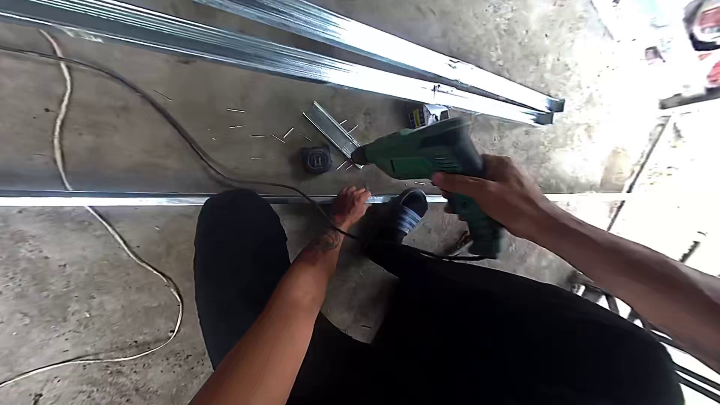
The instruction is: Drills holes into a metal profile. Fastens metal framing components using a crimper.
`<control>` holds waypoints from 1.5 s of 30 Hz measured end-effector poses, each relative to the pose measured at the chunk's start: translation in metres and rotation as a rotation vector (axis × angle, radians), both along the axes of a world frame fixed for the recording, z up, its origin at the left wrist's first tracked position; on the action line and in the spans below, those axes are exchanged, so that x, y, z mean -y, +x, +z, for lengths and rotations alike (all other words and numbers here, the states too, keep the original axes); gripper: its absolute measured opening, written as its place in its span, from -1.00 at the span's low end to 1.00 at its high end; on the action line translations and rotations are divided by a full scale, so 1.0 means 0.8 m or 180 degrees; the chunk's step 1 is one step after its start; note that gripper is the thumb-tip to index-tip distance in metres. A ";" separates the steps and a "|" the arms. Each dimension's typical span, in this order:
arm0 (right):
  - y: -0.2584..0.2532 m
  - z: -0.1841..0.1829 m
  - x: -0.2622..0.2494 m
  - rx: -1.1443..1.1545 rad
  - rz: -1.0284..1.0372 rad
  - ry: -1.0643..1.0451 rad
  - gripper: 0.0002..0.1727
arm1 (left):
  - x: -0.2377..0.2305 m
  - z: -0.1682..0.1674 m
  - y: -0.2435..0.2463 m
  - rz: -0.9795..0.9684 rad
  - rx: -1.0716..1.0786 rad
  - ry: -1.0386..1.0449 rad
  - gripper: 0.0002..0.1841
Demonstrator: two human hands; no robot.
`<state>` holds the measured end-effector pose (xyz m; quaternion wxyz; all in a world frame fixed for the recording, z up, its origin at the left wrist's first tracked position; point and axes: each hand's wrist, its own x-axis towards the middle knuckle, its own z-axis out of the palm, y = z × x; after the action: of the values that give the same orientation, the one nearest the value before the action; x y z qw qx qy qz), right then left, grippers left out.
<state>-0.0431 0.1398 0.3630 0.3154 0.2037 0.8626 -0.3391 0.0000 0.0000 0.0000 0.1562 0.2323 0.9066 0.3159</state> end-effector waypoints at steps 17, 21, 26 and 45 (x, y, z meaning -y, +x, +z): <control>0.110 -0.036 -0.166 -0.1345 0.2239 0.1494 -0.20 | -0.005 0.002 0.000 0.0165 0.0181 -0.0148 -0.70; 0.101 -0.019 -0.176 -0.1710 0.2104 0.1519 -0.20 | -0.005 -0.001 0.002 0.0207 0.0127 -0.0095 -0.71; 0.085 0.012 -0.182 -0.1793 0.2565 0.1042 -0.19 | -0.002 0.005 -0.002 0.0176 0.0255 -0.0084 -0.70; 0.089 -0.050 -0.142 -0.1042 0.2708 0.1235 -0.19 | -0.001 0.007 -0.001 0.0309 0.0383 0.0000 -0.72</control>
<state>0.0282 0.2531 0.3233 0.2426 -0.1675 0.9547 -0.0410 -0.0006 0.0008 0.0057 0.1949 0.1686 0.9058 0.3364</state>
